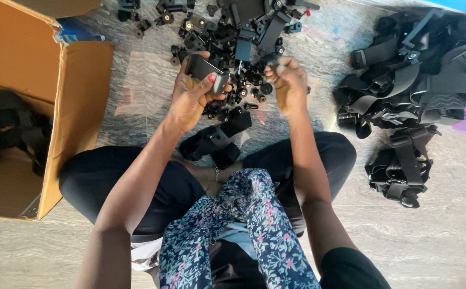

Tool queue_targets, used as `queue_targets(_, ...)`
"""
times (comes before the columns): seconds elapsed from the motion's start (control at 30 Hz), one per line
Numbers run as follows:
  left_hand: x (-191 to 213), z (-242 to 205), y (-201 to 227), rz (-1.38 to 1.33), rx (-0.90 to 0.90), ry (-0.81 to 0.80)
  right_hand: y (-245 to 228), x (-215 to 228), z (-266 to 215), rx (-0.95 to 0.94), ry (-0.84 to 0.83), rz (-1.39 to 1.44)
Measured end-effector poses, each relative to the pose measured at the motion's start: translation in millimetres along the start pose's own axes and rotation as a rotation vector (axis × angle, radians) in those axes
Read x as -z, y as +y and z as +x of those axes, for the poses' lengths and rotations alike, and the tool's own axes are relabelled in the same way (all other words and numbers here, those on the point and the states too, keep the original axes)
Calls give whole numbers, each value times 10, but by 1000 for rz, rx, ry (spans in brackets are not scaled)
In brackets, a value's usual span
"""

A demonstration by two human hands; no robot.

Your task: The person sits on the floor and assembles small black plastic camera mounts by hand. They pick up a mount base, insert a screw or pin, attach a bracket, and place the completed unit into a cardboard box. The process is repeated with multiple units.

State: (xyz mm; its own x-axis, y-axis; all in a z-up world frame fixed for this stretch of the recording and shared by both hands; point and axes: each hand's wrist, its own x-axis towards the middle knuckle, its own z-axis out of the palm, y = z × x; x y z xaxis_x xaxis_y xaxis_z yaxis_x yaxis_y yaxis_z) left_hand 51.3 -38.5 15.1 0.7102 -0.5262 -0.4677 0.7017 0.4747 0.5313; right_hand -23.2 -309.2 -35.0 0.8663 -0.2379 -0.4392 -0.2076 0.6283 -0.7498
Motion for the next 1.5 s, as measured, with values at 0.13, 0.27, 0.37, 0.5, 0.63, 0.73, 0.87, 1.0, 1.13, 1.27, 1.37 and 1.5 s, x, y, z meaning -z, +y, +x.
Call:
queue_targets(0.13, -50, 11, 28, -3, 2, -13, 185, -187, -55, 87, -88, -330)
queue_targets(0.27, -11, 18, 9, 35, 42, 45, 51, -187, -3, 474, -216, -748)
queue_targets(0.37, 9, 15, -10, 60, 30, 7, -184, -144, 120, 745, 54, -1138)
queue_targets(0.5, 3, 16, -22, 79, 3, -25, -304, -114, 218, 964, 108, -1673)
queue_targets(0.63, -39, 9, 43, -34, 23, -51, -235, -113, 249, 828, 173, -1704)
queue_targets(0.73, -60, -12, 97, -126, 15, -45, -177, -34, 249, 843, 238, -1693)
queue_targets(0.87, -50, -42, 121, -153, -55, -72, -142, 139, 263, 868, 255, -1656)
queue_targets(1.0, -78, -143, 56, -148, -110, -126, -144, 161, 101, 879, 367, -1377)
queue_targets(1.13, -160, -326, -80, -119, -154, -138, -111, -41, -591, 456, 301, -249)
queue_targets(1.27, -330, -634, -314, -57, -222, -175, 77, -525, -1238, 316, 83, 70)
queue_targets(1.37, -406, -841, -392, -33, -192, -184, 154, -876, -1587, 392, 88, 5)
queue_targets(1.5, -383, -1024, -361, -16, -217, -223, 167, -1239, -1863, 668, 161, -260)
